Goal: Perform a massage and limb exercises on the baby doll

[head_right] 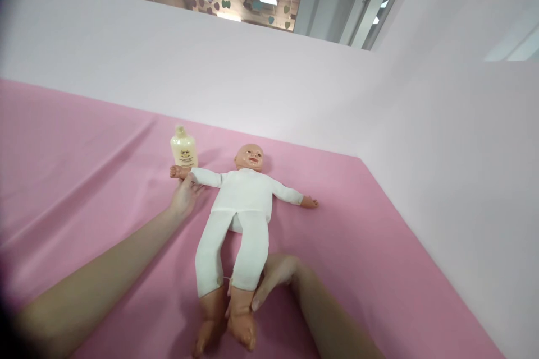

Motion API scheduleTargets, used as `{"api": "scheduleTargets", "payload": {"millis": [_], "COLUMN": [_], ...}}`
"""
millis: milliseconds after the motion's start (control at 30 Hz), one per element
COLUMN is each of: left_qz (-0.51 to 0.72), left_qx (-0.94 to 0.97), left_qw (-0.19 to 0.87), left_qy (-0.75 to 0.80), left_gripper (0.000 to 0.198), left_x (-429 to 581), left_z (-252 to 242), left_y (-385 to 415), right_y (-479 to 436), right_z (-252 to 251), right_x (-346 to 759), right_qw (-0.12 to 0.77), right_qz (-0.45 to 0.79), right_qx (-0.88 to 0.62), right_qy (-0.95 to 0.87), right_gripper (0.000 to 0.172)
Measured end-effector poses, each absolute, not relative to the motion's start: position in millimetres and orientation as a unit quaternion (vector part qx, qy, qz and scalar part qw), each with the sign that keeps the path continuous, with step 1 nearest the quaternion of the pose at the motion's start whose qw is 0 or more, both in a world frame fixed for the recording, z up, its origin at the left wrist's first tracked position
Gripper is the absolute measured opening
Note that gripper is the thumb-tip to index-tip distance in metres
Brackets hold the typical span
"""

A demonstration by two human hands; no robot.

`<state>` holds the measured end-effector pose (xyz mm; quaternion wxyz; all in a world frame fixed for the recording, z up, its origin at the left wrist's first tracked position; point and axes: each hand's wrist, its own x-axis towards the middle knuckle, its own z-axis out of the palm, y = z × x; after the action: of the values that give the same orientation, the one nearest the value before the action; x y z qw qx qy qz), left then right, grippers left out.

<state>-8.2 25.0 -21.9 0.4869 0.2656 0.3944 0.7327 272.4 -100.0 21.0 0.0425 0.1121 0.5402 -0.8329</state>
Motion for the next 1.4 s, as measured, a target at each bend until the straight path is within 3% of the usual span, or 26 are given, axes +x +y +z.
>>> {"api": "scheduleTargets", "payload": {"millis": [100,233,333,467,567,800,967,1167,1300,1400], "left_qz": [0.735,0.693,0.581,0.483,0.472,0.473,0.547,0.710,0.741,0.744], "left_qx": [0.345,0.510,0.654,0.759,0.773,0.770,0.689,0.445,0.276,0.209], "left_qw": [0.443,0.343,0.287,0.231,0.210,0.214,0.261,0.369,0.456,0.497], "left_qy": [0.380,0.378,0.390,0.370,0.369,0.370,0.397,0.402,0.407,0.395], "left_gripper": [0.044,0.046,0.041,0.040,0.040,0.041,0.040,0.038,0.026,0.018], "left_x": [-5.2,3.2,7.1,6.9,6.2,7.0,5.5,-0.4,-9.6,-14.9], "left_z": [-19.6,-14.2,-11.2,-10.5,-10.5,-7.1,-10.2,-19.7,-22.8,-23.3], "left_y": [19.9,3.6,-7.8,-10.9,-9.0,-11.2,-7.8,14.2,26.7,30.5], "right_y": [-97.9,-93.8,-90.4,-89.2,-90.3,-93.5,-92.5,-97.1,-99.9,-98.8], "right_z": [7.0,-16.0,-19.9,-9.3,-3.6,-3.4,-11.0,-9.9,6.5,13.9], "right_x": [281.3,294.5,295.1,286.3,281.5,279.8,285.2,289.0,283.2,280.2], "right_qw": [0.019,-0.108,-0.222,-0.393,-0.430,-0.409,-0.368,-0.183,-0.037,-0.010], "right_qz": [-0.861,-0.883,-0.872,-0.823,-0.809,-0.800,-0.806,-0.867,-0.855,-0.836], "right_qx": [0.081,0.062,0.091,0.192,0.242,0.251,0.220,0.143,0.158,0.184], "right_qy": [0.502,0.452,0.426,0.362,0.318,0.359,0.407,0.440,0.493,0.518], "right_gripper": [0.055,0.060,0.059,0.034,0.025,0.027,0.038,0.062,0.059,0.060]}}
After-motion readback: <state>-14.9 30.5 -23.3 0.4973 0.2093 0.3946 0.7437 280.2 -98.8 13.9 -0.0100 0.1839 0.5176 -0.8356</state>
